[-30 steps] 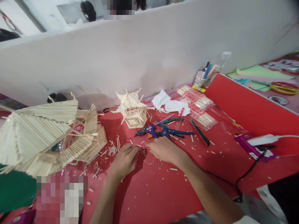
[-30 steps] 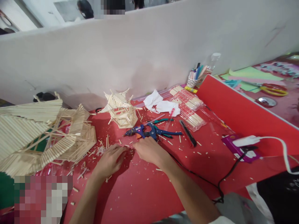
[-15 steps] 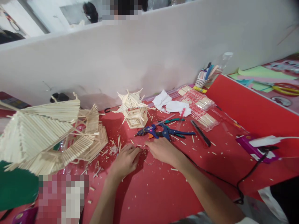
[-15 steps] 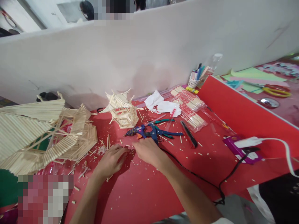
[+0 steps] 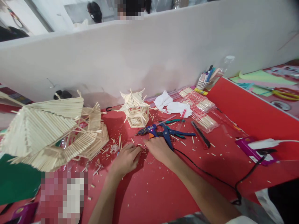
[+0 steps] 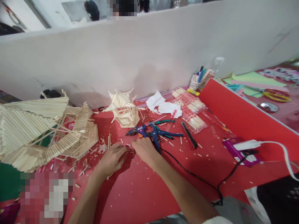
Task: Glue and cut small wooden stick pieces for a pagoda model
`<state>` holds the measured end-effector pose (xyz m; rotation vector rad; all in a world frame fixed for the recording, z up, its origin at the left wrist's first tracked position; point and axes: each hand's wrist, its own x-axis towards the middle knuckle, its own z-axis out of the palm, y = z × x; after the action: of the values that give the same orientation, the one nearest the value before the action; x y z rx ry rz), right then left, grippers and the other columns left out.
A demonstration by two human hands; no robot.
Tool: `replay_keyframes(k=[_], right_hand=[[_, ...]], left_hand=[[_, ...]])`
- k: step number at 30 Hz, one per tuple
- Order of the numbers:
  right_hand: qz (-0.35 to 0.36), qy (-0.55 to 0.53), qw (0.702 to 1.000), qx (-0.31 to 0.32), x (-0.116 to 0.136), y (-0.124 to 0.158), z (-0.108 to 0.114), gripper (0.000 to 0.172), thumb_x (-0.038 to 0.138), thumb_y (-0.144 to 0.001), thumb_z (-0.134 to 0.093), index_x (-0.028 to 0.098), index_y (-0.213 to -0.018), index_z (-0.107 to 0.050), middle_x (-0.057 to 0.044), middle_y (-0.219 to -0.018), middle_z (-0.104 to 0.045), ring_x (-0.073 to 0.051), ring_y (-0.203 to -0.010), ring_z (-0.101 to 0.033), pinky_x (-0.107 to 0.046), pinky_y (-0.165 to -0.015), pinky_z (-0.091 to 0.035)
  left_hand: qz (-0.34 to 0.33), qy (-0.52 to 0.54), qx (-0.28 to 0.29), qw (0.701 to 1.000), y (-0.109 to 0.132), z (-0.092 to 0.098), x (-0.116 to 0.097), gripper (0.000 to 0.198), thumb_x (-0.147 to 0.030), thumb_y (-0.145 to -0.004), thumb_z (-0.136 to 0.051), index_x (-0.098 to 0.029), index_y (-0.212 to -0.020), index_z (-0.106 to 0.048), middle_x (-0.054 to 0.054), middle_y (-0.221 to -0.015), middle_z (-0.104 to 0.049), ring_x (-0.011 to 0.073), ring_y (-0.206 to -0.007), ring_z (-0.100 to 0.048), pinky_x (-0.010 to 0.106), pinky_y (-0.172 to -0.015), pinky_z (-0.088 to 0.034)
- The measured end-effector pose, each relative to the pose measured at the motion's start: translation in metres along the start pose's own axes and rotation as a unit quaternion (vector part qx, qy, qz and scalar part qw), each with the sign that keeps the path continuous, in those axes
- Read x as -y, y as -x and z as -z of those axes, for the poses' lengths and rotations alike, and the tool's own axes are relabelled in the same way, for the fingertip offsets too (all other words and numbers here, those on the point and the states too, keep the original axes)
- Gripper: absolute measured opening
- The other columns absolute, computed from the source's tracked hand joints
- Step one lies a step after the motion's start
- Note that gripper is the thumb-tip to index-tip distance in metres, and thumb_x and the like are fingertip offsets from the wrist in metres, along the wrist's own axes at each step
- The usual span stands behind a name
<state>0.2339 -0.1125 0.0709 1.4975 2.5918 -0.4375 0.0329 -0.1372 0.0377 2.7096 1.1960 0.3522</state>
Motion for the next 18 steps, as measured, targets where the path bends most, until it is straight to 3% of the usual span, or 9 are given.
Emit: replay_keyframes(k=[9, 18], right_hand=[[-0.004, 0.027, 0.999, -0.021, 0.011, -0.004, 0.001, 0.035, 0.01, -0.1, -0.04, 0.011, -0.13, -0.059, -0.02, -0.102, -0.074, -0.024, -0.102, -0.072, -0.033, -0.086, -0.051], [-0.007, 0.066, 0.996, -0.065, 0.019, -0.009, -0.007, 0.032, 0.01, -0.1, -0.04, 0.011, -0.121, -0.064, -0.02, -0.099, -0.075, -0.027, -0.104, -0.072, -0.034, -0.083, -0.051]], left_hand=[[0.008, -0.019, 0.004, 1.0, -0.001, 0.001, -0.002, 0.02, -0.008, -0.084, -0.055, -0.018, -0.098, -0.065, 0.009, -0.086, -0.071, 0.0243, -0.088, -0.063, 0.035, -0.081, -0.048], [0.026, -0.057, -0.01, 0.998, 0.0, -0.001, -0.008, 0.019, -0.006, -0.083, -0.055, -0.018, -0.094, -0.064, 0.009, -0.085, -0.07, 0.0236, -0.086, -0.066, 0.033, -0.08, -0.049]])
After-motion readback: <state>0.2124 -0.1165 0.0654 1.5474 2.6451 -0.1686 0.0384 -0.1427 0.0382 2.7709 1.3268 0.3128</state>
